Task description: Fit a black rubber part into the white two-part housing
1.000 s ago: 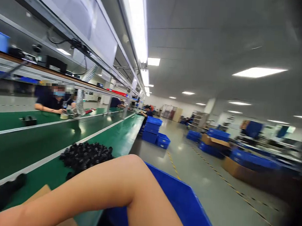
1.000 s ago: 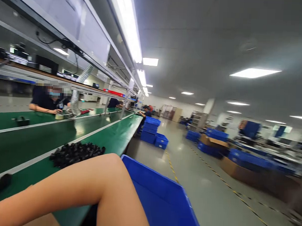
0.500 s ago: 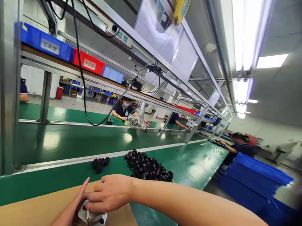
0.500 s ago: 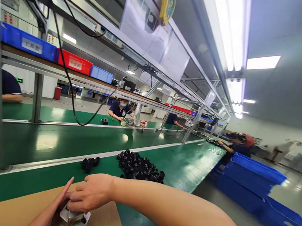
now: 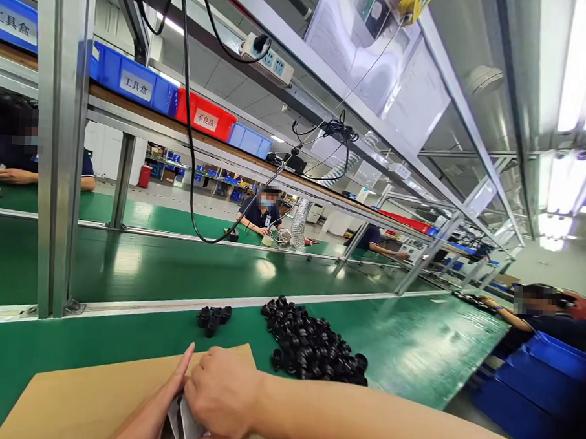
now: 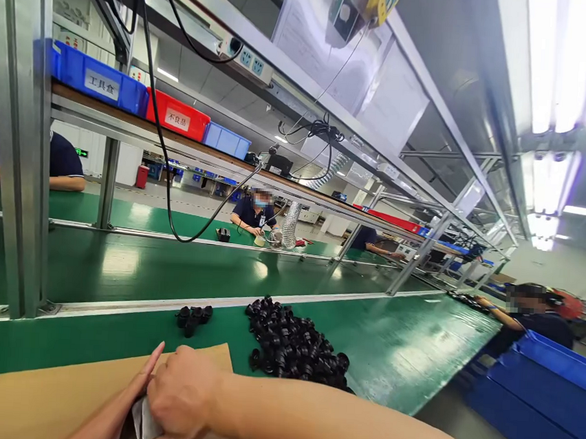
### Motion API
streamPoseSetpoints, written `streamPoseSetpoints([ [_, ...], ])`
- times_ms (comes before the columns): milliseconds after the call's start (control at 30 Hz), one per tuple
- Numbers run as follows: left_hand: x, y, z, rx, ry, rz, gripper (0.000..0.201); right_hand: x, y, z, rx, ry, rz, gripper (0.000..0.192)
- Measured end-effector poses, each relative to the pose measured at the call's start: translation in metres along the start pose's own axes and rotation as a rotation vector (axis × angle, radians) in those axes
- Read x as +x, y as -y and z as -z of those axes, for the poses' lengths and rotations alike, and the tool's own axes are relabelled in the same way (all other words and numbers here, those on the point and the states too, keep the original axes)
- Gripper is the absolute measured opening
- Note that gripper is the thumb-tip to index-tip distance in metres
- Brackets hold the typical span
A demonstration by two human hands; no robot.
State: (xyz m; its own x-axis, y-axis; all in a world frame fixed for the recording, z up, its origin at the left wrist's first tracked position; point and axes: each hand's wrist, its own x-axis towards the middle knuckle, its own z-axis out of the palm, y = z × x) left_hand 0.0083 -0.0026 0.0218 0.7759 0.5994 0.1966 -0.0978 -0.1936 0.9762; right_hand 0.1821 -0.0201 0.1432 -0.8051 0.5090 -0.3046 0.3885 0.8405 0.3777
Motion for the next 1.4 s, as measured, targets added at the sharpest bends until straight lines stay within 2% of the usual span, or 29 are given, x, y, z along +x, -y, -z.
streamPoseSetpoints([
  [100, 0.006, -0.006, 0.005, -0.028, 0.004, 0.081, 0.135, -0.001, 0.016, -0.012, 0.037, 0.057, -0.236, 0.032],
  [200, 0.018, 0.001, 0.004, -0.082, -0.029, 0.156, 0.114, -0.011, 0.017, -0.015, 0.009, -0.002, -0.293, 0.021],
  [267, 0.024, 0.008, -0.001, -0.073, -0.068, 0.161, 0.119, -0.022, 0.010, -0.007, -0.049, -0.125, -0.217, 0.024],
  [333, 0.024, 0.011, -0.005, -0.045, -0.087, 0.117, 0.136, -0.031, 0.001, 0.004, -0.111, -0.280, -0.067, 0.021],
  [400, 0.017, 0.009, -0.005, -0.046, -0.059, 0.045, 0.146, -0.036, -0.007, 0.014, -0.141, -0.380, 0.081, 0.018],
  [467, 0.007, 0.004, -0.003, -0.046, -0.003, -0.022, 0.147, -0.035, -0.013, 0.018, -0.136, -0.421, 0.199, 0.019],
  [567, -0.005, 0.002, 0.003, 0.034, 0.026, -0.047, 0.146, -0.027, -0.020, 0.016, -0.120, -0.418, 0.307, 0.021],
  [733, -0.002, 0.020, 0.006, 0.150, -0.007, -0.084, 0.148, -0.007, -0.033, 0.011, -0.111, -0.311, 0.486, 0.012],
  [833, 0.002, 0.021, 0.004, 0.175, -0.021, -0.072, 0.150, 0.002, -0.035, 0.011, -0.112, -0.242, 0.541, 0.024],
  [933, 0.001, 0.011, 0.003, 0.169, -0.026, -0.039, 0.149, 0.004, -0.031, 0.006, -0.088, -0.207, 0.426, 0.030],
  [1067, -0.002, -0.001, 0.004, 0.135, -0.019, -0.069, 0.145, -0.006, -0.016, -0.009, 0.003, -0.235, 0.160, 0.018],
  [1200, -0.002, 0.003, 0.004, 0.085, 0.001, -0.042, 0.141, -0.025, 0.000, -0.018, 0.001, -0.313, -0.023, 0.039],
  [1300, 0.000, 0.008, 0.002, 0.065, -0.002, -0.070, 0.142, -0.036, 0.005, -0.016, -0.067, -0.355, -0.076, 0.040],
  [1400, 0.001, 0.012, 0.002, 0.100, 0.014, -0.090, 0.137, -0.037, 0.002, -0.011, -0.046, -0.339, -0.030, 0.043],
])
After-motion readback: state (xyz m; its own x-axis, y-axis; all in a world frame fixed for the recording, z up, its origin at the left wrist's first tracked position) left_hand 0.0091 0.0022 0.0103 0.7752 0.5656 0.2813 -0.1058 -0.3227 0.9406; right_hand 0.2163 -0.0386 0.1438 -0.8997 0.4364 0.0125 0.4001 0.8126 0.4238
